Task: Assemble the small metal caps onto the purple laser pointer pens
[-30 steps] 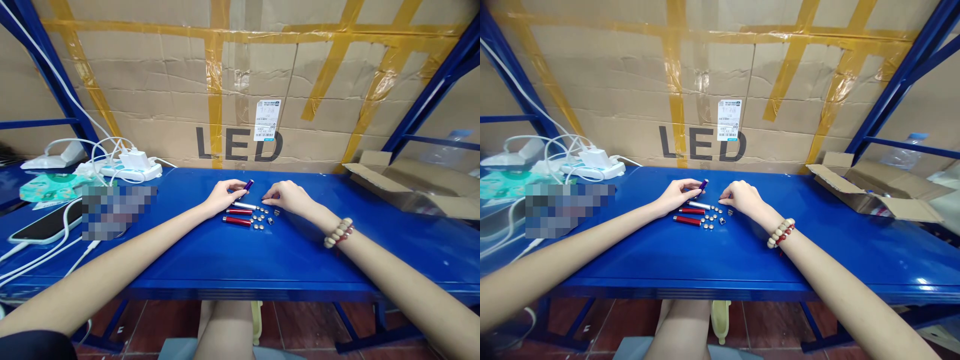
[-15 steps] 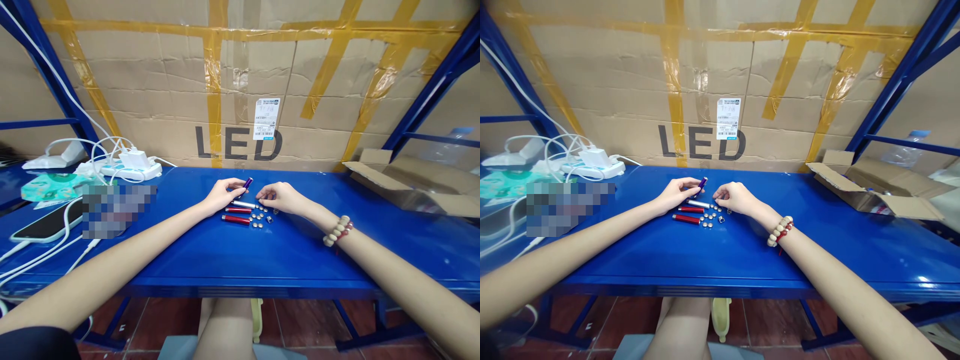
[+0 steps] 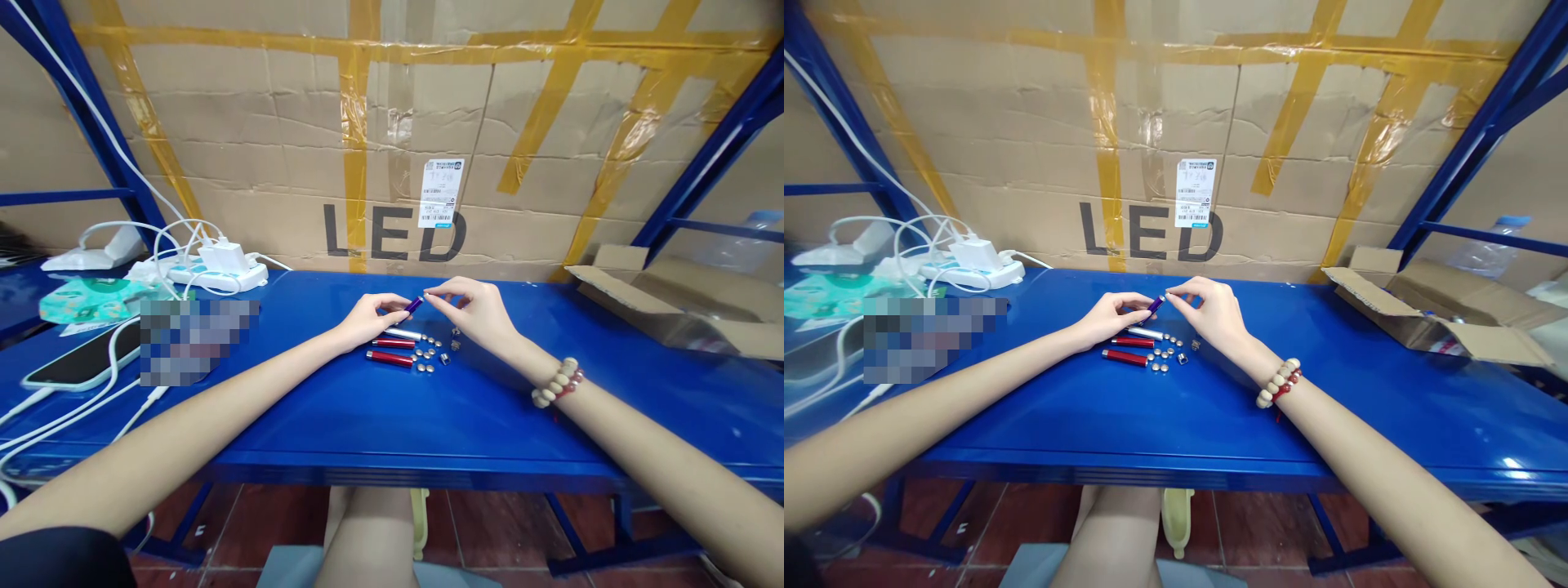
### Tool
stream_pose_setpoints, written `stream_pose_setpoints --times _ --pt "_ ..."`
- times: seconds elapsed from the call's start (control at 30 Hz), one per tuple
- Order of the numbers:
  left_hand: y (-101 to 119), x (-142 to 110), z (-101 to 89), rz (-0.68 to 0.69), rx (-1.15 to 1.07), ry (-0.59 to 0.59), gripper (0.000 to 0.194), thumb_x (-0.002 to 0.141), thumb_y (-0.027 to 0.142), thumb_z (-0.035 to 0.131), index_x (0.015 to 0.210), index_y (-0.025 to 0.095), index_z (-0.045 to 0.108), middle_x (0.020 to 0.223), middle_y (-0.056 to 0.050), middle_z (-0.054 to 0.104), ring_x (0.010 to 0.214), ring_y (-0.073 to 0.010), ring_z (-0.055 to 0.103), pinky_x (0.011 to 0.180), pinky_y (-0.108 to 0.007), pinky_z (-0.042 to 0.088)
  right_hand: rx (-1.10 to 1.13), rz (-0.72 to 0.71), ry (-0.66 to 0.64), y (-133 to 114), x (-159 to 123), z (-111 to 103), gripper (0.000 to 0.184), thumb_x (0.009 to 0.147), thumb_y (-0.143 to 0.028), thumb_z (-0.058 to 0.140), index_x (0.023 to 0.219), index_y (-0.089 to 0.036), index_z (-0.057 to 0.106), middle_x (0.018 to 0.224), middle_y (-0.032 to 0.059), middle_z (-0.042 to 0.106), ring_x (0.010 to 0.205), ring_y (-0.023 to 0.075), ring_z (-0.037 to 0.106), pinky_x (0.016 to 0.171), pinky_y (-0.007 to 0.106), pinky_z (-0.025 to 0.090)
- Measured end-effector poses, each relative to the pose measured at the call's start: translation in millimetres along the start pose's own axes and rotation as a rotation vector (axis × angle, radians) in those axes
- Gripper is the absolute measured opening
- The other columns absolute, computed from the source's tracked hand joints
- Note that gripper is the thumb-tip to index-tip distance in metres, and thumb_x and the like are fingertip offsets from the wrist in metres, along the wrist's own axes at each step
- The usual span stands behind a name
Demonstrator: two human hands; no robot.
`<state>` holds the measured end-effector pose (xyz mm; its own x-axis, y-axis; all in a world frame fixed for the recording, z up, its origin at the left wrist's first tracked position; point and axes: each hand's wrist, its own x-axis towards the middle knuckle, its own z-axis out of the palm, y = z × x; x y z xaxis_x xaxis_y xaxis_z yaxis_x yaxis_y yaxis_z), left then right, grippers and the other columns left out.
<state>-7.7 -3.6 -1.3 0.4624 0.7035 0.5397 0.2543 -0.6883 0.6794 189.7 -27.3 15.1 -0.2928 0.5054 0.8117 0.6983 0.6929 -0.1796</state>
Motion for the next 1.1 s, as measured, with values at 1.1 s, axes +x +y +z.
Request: stream_pose_setpoints --times 1.1 --pt "5.1 -0.5 0.0 -0.135 -0.089 0.155 0.033 0.075 0.027 0.059 0.102 0.007 0.055 0.084 -0.01 0.067 0.077 -0.015 0.061 0.074 -0.026 0.045 -0.388 0.378 -0.348 31.1 5.5 -11.7 0.016 0.081 -0.032 0.059 0.087 -0.023 0.07 0.092 0.0025 0.06 0.085 0.0172 0.055 0.062 0.021 0.036"
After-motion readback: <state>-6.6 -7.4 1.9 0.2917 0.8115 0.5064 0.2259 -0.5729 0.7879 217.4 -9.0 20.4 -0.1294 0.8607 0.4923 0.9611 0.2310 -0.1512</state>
